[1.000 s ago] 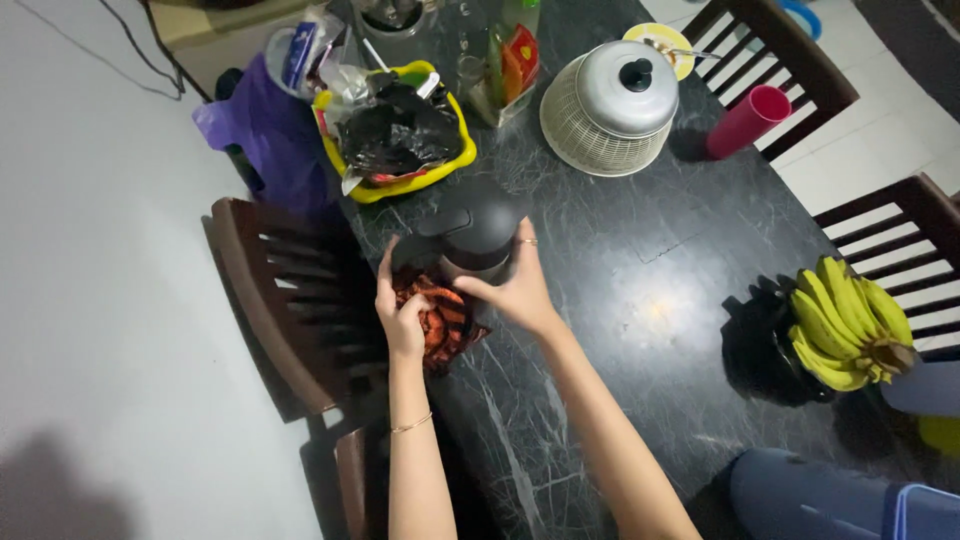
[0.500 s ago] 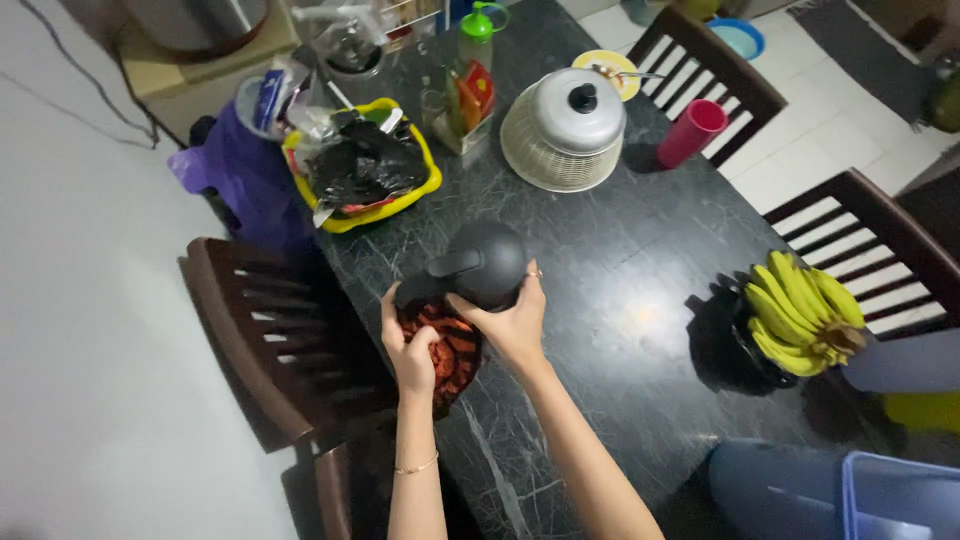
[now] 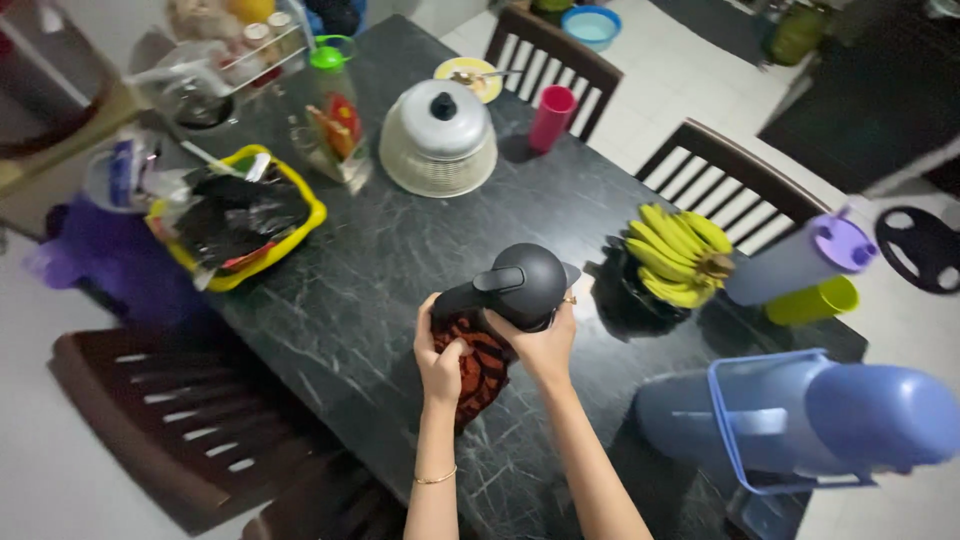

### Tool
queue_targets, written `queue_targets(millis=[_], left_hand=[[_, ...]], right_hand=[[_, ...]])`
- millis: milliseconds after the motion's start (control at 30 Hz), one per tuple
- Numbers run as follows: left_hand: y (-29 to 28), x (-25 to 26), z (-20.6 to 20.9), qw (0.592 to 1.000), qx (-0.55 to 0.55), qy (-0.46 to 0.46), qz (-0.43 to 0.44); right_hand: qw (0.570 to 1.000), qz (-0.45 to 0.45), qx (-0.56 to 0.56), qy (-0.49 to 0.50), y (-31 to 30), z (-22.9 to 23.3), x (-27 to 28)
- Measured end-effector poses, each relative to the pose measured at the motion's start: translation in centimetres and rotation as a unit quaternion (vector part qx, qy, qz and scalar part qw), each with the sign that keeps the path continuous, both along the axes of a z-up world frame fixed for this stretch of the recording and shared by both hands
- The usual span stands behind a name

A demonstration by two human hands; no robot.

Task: Wiping the surface of a dining table with a cloth.

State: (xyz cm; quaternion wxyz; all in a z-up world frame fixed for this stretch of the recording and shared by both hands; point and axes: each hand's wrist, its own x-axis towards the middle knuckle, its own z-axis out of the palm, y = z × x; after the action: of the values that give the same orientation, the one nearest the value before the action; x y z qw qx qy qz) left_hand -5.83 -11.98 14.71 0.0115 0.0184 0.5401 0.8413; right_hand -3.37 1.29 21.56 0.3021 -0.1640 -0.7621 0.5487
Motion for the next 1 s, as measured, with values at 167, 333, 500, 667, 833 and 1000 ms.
queue_targets(millis=[167,333,500,667,833,1000], left_hand=[[3.9,1.1,-0.9,0.999,-0.002,0.025,-0.043],[7.3,1.7,-3.0,0.995,-0.030,0.026,-0.088],[10.6,1.9,-5.1,0.991,-0.024,0.017,-0.130],[13.3,1.8,-4.5,0.985,-0.026,0.026,-0.167],[15.6,1.8,-4.9,0.977,-0.044,0.029,-0.208],[16.6,2.6,-3.5,0.969,-0.109,0.107,-0.195]], right_hand=[[0.999,-0.047,-0.021,-0.014,3.3,-0.6,2.9],[0.995,-0.089,-0.024,0.028,5.9,-2.0,5.2],[0.986,-0.167,-0.006,0.005,7.8,-3.5,6.7],[0.971,-0.233,0.035,-0.023,9.3,-4.3,7.5],[0.954,-0.293,0.050,0.032,10.5,-7.5,8.3],[0.943,-0.317,0.052,-0.090,11.7,-8.4,9.2]])
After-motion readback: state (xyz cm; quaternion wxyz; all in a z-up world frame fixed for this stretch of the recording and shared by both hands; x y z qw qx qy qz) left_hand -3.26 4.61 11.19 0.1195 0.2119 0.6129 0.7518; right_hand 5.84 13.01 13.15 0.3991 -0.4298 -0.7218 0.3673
